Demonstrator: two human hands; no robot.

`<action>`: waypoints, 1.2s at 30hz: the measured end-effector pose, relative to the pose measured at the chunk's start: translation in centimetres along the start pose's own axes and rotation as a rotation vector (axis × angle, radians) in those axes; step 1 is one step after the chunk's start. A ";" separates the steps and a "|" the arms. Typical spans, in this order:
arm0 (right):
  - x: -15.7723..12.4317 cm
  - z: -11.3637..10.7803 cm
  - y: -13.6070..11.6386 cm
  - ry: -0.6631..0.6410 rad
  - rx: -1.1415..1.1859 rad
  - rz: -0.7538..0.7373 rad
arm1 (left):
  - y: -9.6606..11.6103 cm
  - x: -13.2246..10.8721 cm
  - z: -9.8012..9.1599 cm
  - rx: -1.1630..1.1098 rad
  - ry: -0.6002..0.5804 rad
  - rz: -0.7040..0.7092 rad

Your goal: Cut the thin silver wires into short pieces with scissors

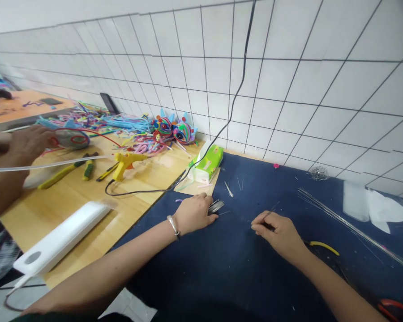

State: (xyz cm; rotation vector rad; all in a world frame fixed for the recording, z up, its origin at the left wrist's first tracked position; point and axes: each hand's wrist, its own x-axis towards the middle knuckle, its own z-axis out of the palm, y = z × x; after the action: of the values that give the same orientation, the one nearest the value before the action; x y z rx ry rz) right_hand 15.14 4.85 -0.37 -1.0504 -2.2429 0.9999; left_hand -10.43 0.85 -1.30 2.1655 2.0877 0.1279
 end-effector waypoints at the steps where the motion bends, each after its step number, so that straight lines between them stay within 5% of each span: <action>1: 0.0 0.0 0.0 0.004 -0.001 -0.005 | 0.1 0.3 0.1 0.009 -0.011 -0.008; 13: -0.3 -0.2 0.2 0.011 0.012 -0.050 | 0.6 3.3 -0.5 0.123 -0.202 0.081; 21: -0.6 -0.5 -0.2 0.020 -0.006 -0.106 | 0.8 1.9 -0.4 0.067 -0.139 0.134; 30: -0.4 -0.6 -0.2 -0.016 0.006 -0.068 | -2.3 -0.8 0.0 -0.187 -0.043 0.102; 36: -0.4 -0.4 0.1 -0.012 0.010 -0.029 | -3.2 -2.2 0.8 -0.691 0.091 0.123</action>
State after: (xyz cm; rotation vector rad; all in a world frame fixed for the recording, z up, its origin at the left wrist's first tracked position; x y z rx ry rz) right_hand 15.74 4.75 -0.25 -1.0070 -2.2536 1.0065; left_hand -13.59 -1.32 -2.56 1.8610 1.6017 0.8337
